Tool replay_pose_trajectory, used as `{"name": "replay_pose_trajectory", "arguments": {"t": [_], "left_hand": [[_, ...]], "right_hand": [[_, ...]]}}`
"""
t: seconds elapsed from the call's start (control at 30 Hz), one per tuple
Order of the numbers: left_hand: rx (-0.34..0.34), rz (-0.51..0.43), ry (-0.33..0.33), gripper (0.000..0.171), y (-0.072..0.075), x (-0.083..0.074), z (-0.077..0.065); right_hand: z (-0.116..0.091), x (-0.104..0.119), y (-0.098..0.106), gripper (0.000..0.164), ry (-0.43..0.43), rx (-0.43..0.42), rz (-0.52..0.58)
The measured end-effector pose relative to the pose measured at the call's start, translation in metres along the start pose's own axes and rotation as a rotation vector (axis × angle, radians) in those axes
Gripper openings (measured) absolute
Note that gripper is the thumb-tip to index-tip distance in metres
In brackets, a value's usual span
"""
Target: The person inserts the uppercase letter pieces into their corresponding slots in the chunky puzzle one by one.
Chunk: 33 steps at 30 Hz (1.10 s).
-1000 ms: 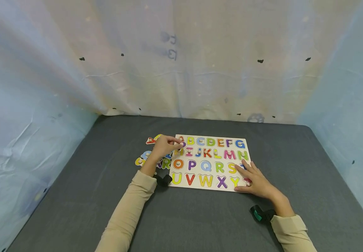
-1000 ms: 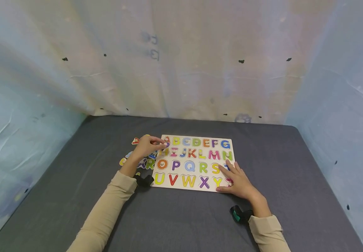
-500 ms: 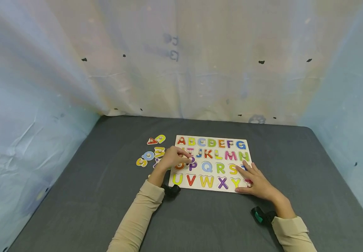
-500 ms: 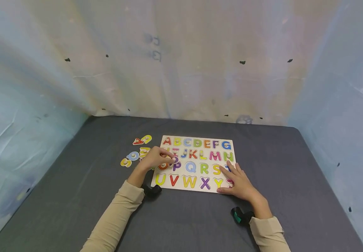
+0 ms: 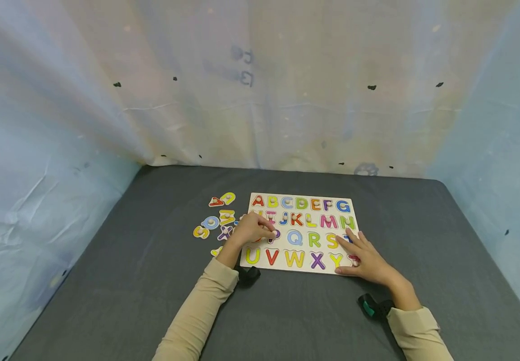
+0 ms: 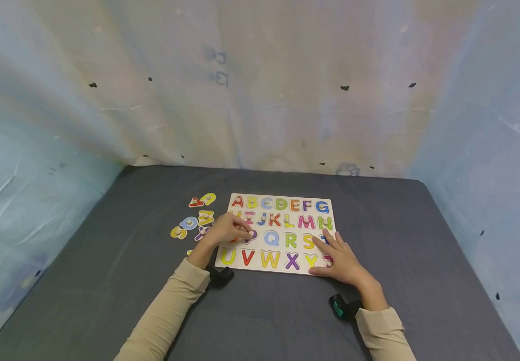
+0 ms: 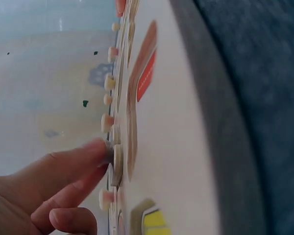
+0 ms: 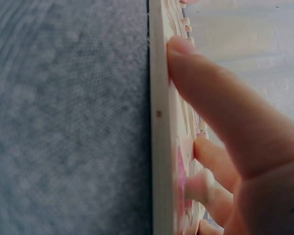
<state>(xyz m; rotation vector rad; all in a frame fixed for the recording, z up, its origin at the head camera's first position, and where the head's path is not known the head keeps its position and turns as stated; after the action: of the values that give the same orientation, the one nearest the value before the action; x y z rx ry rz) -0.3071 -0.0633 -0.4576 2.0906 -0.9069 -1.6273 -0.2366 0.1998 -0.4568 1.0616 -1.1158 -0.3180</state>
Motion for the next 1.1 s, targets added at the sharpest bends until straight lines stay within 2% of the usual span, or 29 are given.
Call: {"name": "replay_pose_trajectory", "arguments": {"t": [0.27, 0.43, 0.57, 0.7, 0.8, 1.0, 1.1], "left_hand": [[-0.015, 0.042, 0.033, 0.013, 0.001, 0.001, -0.003], [-0.021, 0.038, 0.016, 0.014, 0.005, 0.0, -0.002], [-0.043, 0.015, -0.005, 0.017, 0.015, 0.004, -0.003], [-0.058, -0.006, -0.05, 0.019, 0.032, 0.007, -0.007], [-0.075, -0.003, -0.067, 0.021, 0.05, 0.016, -0.013], [-0.142, 0.057, -0.076, 0.025, 0.091, 0.045, -0.02], [-0.143, 0.075, -0.06, 0.026, 0.108, 0.06, -0.02]], "right_hand": [[0.001, 0.0, 0.0, 0.087, 0.002, -0.002, -0.008], [0.001, 0.0, 0.002, 0.086, -0.001, -0.006, -0.005], [0.0, 0.0, 0.001, 0.086, -0.006, 0.005, 0.002], [0.001, -0.001, 0.0, 0.087, -0.003, 0.008, -0.003], [0.001, 0.0, 0.0, 0.087, 0.008, 0.001, -0.011], [-0.001, 0.0, -0.001, 0.086, 0.024, -0.013, -0.013], [-0.001, 0.001, 0.0, 0.086, 0.028, -0.023, -0.011]]}}
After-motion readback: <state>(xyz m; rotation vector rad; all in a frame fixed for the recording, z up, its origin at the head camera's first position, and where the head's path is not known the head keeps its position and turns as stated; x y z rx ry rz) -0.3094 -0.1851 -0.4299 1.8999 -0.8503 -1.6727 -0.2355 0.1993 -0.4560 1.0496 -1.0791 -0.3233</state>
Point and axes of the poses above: each hand's wrist, its own z-axis towards the middle knuckle, its own y-axis out of the back of the hand, x = y × z, the point moved 10 cm from there along z, towards the middle knuckle, and after that the axes turned 8 degrees about y, right-handed, at the moved point
